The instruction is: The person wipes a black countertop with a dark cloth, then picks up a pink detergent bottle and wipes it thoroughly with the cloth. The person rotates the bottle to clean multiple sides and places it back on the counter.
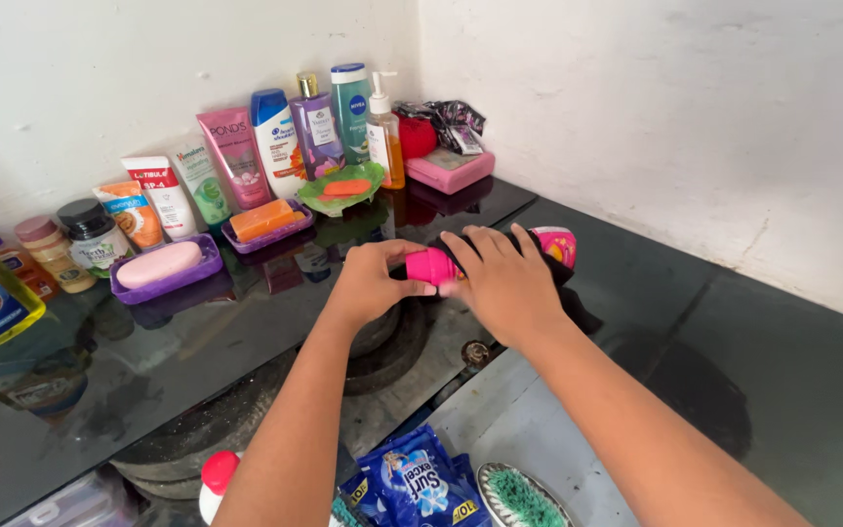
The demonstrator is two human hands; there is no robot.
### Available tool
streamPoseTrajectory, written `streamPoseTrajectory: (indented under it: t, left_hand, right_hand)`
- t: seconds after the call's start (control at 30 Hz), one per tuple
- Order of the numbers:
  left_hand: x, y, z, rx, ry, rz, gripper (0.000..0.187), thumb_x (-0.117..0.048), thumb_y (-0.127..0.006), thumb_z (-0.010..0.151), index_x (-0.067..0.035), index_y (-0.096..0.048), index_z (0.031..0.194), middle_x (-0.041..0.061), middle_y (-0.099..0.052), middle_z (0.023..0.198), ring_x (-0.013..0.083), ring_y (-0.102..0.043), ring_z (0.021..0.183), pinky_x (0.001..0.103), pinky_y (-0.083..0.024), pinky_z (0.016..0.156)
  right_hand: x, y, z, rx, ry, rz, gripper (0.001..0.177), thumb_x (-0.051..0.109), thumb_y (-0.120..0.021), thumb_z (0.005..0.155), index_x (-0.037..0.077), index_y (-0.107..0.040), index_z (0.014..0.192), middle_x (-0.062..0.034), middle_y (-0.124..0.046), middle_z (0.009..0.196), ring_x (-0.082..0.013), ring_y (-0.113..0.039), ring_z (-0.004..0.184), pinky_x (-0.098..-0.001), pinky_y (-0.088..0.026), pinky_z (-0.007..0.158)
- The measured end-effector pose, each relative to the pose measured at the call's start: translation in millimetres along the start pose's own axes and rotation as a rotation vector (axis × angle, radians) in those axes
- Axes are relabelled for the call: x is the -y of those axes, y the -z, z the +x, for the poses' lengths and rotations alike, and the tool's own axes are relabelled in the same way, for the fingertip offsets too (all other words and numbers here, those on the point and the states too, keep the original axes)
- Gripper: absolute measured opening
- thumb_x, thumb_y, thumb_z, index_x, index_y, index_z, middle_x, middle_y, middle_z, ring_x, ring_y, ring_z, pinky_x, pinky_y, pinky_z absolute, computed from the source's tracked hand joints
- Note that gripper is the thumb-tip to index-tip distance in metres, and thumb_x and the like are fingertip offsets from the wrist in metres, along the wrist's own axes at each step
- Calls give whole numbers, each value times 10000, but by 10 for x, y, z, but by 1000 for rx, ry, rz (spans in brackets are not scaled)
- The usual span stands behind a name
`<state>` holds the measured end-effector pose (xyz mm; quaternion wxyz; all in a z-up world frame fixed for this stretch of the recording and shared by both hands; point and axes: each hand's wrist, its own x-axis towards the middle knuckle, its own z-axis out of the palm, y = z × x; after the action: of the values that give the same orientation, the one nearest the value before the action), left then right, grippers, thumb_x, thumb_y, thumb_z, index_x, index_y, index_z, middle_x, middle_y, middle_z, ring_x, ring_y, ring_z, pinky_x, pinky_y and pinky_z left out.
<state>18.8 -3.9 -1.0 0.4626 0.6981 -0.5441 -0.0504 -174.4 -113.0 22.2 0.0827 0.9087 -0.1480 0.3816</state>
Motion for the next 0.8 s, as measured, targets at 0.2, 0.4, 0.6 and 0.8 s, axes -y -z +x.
streamPoseTrajectory:
  t: [0.2, 0.4, 0.6, 0.8]
  left_hand:
    - [168, -45, 61, 2, -51, -179, 561, -53, -904, 646, -35, -737, 1180, 76, -798, 1135, 186, -743, 1132, 322, -540, 1006]
    - [185, -27, 83, 2, -19, -223, 548, -9, -887, 669, -33, -726, 1192, 77, -795, 1118, 174, -741, 1110, 314, -558, 963]
    - [66, -81, 31, 61, -22, -285, 493, -15, -867, 710, -28, -707, 1175, 84, -784, 1074, 181, -754, 995, 312, -599, 882]
    - [-256, -238, -106, 2, -80, -187, 445, -98, -859, 779, -20, -626, 1149, 97, -762, 1081, 172, -748, 995, 316, -589, 880]
  right_hand:
    - [-452, 203, -155, 181, 102, -136, 598, 357, -632, 913, 171, -482, 1461, -75, -550, 1447, -270, -501, 1370, -441, -339, 1176]
    - [-972, 365, -343, 234, -449, 220, 439, 284, -589, 987, 151, -588, 1406, -155, -661, 1321, -362, -596, 1244, -448, -463, 1015]
    - [-1457, 793, -255, -193, -575, 262, 311, 254, -586, 1066, 54, -636, 1300, -221, -704, 1190, -420, -648, 1135, -483, -494, 951]
    - [-1751, 1023, -208, -2, -561, 164, 338, 264, -570, 1024, 130, -655, 1322, -206, -710, 1206, -420, -660, 1131, -500, -500, 961]
